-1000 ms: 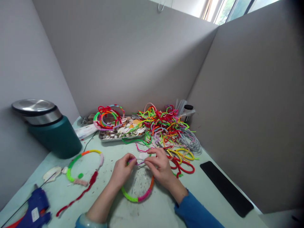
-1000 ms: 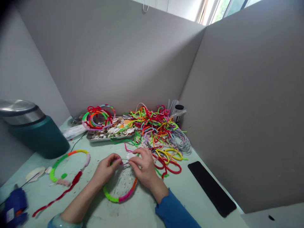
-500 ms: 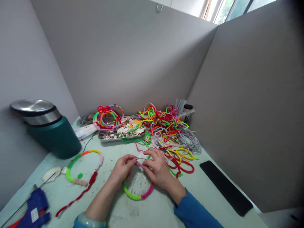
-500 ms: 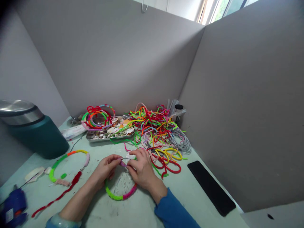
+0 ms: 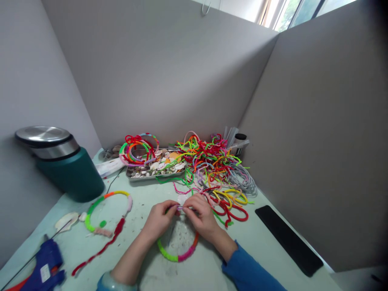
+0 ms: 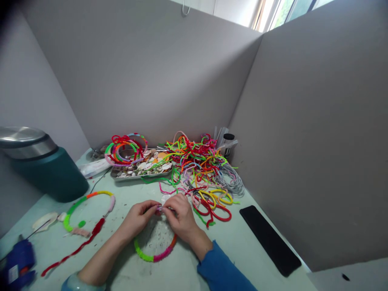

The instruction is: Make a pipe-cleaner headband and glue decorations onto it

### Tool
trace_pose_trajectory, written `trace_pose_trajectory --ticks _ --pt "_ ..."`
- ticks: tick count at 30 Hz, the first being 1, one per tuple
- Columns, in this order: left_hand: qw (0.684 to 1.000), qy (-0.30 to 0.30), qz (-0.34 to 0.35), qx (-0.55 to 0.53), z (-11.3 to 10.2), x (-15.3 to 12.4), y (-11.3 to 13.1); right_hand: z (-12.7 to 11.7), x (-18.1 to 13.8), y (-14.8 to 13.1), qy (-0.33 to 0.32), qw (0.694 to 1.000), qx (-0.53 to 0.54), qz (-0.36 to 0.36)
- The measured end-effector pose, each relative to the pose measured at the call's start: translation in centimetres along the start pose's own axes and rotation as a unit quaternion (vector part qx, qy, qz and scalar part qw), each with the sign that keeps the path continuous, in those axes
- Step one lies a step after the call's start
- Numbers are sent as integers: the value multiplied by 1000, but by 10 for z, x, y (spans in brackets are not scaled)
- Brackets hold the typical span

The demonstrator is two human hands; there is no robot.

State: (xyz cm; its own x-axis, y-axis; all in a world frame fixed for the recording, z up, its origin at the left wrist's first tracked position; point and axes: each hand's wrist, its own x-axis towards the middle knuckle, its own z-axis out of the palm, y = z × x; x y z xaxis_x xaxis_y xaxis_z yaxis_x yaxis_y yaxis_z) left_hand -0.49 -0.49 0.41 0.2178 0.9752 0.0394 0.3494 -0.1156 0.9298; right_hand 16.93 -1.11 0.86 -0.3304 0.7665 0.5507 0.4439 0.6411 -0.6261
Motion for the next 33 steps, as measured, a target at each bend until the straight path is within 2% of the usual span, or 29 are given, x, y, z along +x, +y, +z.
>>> trace_pose_trajectory --ticks 5,8,16,23,27,30,33 --pt "998 -61 24 22 0 -3 5 1 1 3 48 995 28 84" --pt "996 -78 35 34 0 -6 8 1 2 4 59 990 41 122" --pt "994 -52 42 83 2 -8 14 -1 7 10 1 972 88 219" --pt "994 -1 63 84 2 -10 16 -5 7 13 -81 958 111 250" --pt "996 -8 64 65 2 -11 17 -4 5 14 -102 957 107 248" --pt "995 -9 69 72 0 -11 17 -3 3 15 -100 966 91 222" --pt "995 17 55 82 -1 -8 15 -3 3 14 -55 982 64 167"
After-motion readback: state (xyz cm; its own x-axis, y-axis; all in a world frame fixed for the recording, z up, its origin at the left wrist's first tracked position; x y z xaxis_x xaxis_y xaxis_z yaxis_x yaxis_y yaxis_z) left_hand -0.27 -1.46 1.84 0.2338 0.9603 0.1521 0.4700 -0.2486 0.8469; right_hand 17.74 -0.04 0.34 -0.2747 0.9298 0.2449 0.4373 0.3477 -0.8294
